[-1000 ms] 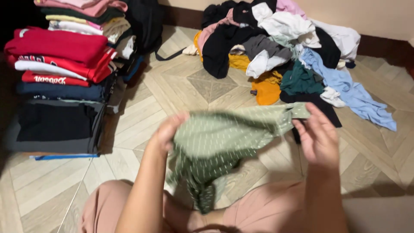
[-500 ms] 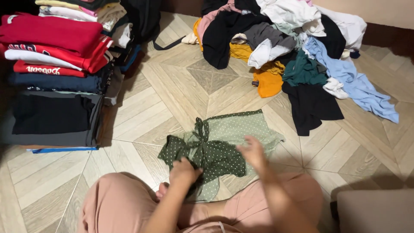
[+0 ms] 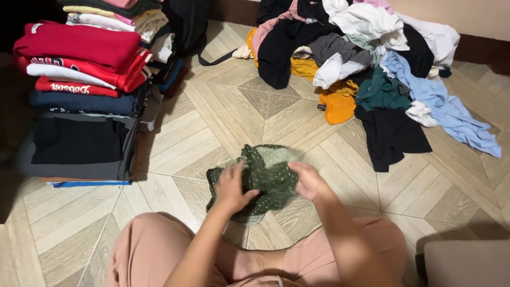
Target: Fold various pieces of clothing and stack them on the floor.
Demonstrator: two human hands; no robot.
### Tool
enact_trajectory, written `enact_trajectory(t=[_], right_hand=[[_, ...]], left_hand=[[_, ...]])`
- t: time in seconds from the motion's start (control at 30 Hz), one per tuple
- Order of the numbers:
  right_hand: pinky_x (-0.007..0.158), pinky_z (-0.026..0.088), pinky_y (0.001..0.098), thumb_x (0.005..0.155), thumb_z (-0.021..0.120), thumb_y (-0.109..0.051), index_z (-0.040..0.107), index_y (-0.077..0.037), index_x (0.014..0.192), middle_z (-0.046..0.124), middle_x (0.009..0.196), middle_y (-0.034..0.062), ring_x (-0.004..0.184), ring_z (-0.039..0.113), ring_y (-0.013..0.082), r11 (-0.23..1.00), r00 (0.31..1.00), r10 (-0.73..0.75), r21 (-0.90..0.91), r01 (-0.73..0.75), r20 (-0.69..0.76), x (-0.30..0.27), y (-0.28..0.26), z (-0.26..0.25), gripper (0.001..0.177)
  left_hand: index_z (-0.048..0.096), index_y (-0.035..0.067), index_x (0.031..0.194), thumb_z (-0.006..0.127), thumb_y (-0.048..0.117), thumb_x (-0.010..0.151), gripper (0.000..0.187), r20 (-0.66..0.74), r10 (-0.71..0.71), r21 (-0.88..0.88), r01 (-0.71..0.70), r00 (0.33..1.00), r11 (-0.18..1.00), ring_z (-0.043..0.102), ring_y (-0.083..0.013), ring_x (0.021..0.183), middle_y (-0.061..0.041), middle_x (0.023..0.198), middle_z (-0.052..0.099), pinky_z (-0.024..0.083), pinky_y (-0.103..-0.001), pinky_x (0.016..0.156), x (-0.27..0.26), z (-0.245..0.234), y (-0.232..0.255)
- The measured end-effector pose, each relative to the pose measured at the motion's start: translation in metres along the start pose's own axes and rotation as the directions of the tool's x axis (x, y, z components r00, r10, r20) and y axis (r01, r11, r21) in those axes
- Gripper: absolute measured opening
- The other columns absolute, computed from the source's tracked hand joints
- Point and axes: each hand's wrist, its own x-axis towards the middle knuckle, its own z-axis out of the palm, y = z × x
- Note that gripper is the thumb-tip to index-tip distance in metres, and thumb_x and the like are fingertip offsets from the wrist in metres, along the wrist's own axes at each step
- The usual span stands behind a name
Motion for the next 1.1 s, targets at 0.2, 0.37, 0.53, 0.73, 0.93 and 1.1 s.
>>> enact_trajectory(t=[0.2,0.37,0.53,0.73,0.93,1.1], right_hand=[[0.105,0.052,0.0471,0.116,0.051,-0.04,0.056,0.002,0.144,0.064,0.137,0.0246,0.12,0.066,0.0365,0.864,0.706,-0.127,0.428,-0.267,0.696,-0.092,-0.081,0.108,0.05],[0.109,0.045,0.0546,0.098,0.06,-0.056,0.049,0.005,0.144,0.06,0.139,0.0246,0.127,0.061,0.0373,0.853,0.587,-0.407,0.521,-0.03,0.7,-0.106,-0.071,0.079,0.077],[0.111,0.046,0.056,0.101,0.063,-0.03,0.05,0.004,0.149,0.062,0.14,0.0233,0.127,0.062,0.0361,0.871,0.778,-0.384,0.474,0.127,0.497,-0.084,-0.056,0.007,0.061],[0.096,0.049,0.0451,0.111,0.064,-0.017,0.057,0.009,0.13,0.064,0.124,0.0228,0.109,0.063,0.0305,0.985,0.836,-0.159,0.144,0.097,0.526,-0.063,-0.054,-0.003,0.033],[0.078,0.049,0.0307,0.103,0.069,-0.022,0.062,0.003,0.107,0.065,0.103,0.0119,0.091,0.06,0.0182,0.941,0.774,-0.135,-0.166,0.296,0.618,-0.118,-0.077,0.003,0.026],[0.069,0.048,0.0258,0.089,0.072,-0.031,0.07,0.001,0.091,0.067,0.089,0.0087,0.077,0.061,0.0159,0.728,0.863,-0.2,-0.519,0.448,0.464,-0.172,-0.145,0.111,0.032]], left_hand=[[0.051,0.034,0.148,0.083,0.021,0.073,0.083,-0.025,-0.02,-0.002,0.02,0.999,1.0,0.04,-0.0307,0.147,-0.003,0.157,0.046,0.04,-0.05,0.116,0.025,0.03,0.006],[0.065,0.023,0.135,0.077,0.029,0.082,0.055,0.103,-0.035,-0.326,0.067,0.994,0.943,0.066,-0.0305,0.116,-0.01,0.128,0.07,0.054,-0.047,0.101,0.069,0.101,-0.08],[0.063,0.005,0.135,0.067,0.031,0.094,0.049,0.488,0.264,-0.867,0.497,0.832,0.037,0.074,-0.0329,0.091,-0.017,0.112,0.077,0.053,-0.057,0.078,0.006,0.008,-0.026],[0.061,-0.001,0.132,0.056,0.039,0.112,0.044,-0.095,0.63,-0.57,0.477,0.771,-0.669,0.071,-0.0331,0.106,-0.019,0.122,0.07,0.056,-0.05,0.101,-0.006,0.018,0.037],[0.057,0.004,0.15,0.058,0.056,0.109,0.066,0.628,0.65,-0.709,0.658,0.427,0.253,0.063,-0.0223,0.125,-0.011,0.142,0.065,0.049,-0.043,0.114,-0.003,-0.007,0.048],[0.078,0.002,0.106,0.048,0.079,0.091,0.083,0.736,0.244,0.102,-0.458,0.632,0.883,0.072,-0.0333,0.104,-0.02,0.108,0.077,0.055,-0.043,0.093,-0.003,-0.113,0.046]])
